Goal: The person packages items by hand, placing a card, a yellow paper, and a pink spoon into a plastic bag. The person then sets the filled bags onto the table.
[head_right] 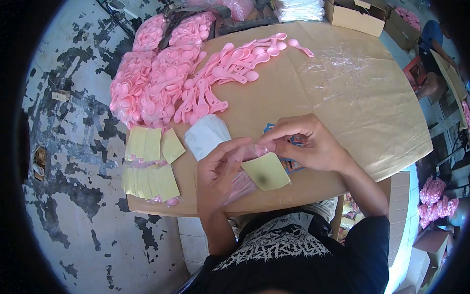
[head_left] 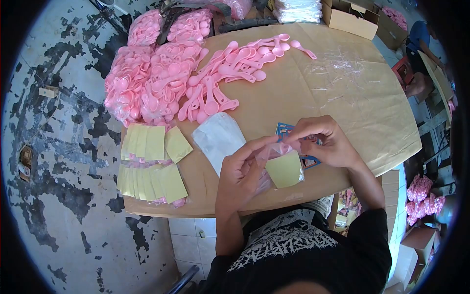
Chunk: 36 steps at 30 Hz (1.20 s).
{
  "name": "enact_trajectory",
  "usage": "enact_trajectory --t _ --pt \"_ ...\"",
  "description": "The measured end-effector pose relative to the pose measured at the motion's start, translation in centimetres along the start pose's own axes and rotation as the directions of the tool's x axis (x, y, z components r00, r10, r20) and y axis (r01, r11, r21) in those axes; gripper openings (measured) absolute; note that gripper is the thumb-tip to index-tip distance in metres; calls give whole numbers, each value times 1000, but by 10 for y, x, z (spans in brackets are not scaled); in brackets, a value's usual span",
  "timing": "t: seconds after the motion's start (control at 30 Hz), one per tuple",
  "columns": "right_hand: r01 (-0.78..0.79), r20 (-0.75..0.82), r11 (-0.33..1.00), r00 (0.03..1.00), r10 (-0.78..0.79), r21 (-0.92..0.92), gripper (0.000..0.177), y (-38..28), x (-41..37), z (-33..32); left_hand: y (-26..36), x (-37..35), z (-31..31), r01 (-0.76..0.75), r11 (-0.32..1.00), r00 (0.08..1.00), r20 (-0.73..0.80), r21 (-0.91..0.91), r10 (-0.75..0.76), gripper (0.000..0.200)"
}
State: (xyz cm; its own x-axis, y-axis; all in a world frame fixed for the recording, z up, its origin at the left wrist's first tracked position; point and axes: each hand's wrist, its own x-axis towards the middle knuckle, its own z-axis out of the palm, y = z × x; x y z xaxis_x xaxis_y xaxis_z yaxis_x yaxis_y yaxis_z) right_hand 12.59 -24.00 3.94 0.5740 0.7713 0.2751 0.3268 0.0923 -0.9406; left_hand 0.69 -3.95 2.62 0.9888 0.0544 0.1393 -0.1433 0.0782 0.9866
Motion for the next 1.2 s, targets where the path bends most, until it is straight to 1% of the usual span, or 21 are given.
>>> enact_trajectory --t 0.03,0.07,0.13,0.23,0.33,0.43,0.53,0.63,0.7,0.73,0.77,0.83,0.87,0.93,1.03,1.1,1.13,1.2 --pt "96 17 991 995 -94 -92 21 4 1 -4 -1 0 -2 -5 999 1000 25 54 4 29" --pt "188 41 965 982 -184 -181 22 7 1 -6 0 0 1 -24 999 999 40 25 23 29" --pt "204 31 965 979 -201 -167 24 8 2 -7 1 3 7 -59 998 996 69 -37 62 32" --pt "214 7 959 976 -216 -184 26 10 0 -8 -5 3 -2 -37 987 988 155 155 12 34" --pt "236 26 934 971 -238 -269 27 10 -1 -13 -11 2 -9 -46 971 989 150 234 11 33" --pt "269 64 902 963 -263 -339 27 6 -1 -16 -9 3 -5 -119 969 987 127 215 93 27" --pt "319 98 860 947 -306 -397 26 6 0 -18 -14 3 -9 -94 962 990 126 255 64 18" --pt "347 112 826 936 -334 -444 25 5 0 -19 -16 4 -6 -81 996 992 98 42 77 10" --pt "349 110 819 935 -337 -455 24 4 0 -19 -9 2 -1 -44 987 997 62 152 35 2" --pt "346 107 820 936 -335 -455 23 3 0 -18 -7 1 2 -25 979 999 42 204 17 6" --pt "343 104 821 937 -333 -457 21 2 0 -18 -8 2 4 -16 979 999 36 203 9 11" --pt "396 143 740 913 -383 -544 21 6 0 -25 -10 4 7 -5 980 1000 21 198 1 22" --pt "421 163 695 899 -407 -583 21 7 1 -27 -12 4 6 -16 986 1000 18 166 14 25" --pt "286 -47 900 947 -318 -328 23 1 -1 -14 -18 2 3 -40 993 999 6 110 40 32" --pt "118 -34 934 990 -137 -336 27 -18 -1 6 -23 -2 3 -123 986 992 -13 111 125 32" --pt "-74 71 898 991 116 -434 28 -29 1 9 -18 -10 1 -115 993 992 -52 41 117 32" --pt "-50 85 911 992 93 -409 30 -29 4 12 -13 -14 -3 -115 993 991 -72 8 115 32" --pt "-10 144 911 987 76 -413 24 -39 12 17 3 -22 -11 -95 988 992 -96 -121 84 33"
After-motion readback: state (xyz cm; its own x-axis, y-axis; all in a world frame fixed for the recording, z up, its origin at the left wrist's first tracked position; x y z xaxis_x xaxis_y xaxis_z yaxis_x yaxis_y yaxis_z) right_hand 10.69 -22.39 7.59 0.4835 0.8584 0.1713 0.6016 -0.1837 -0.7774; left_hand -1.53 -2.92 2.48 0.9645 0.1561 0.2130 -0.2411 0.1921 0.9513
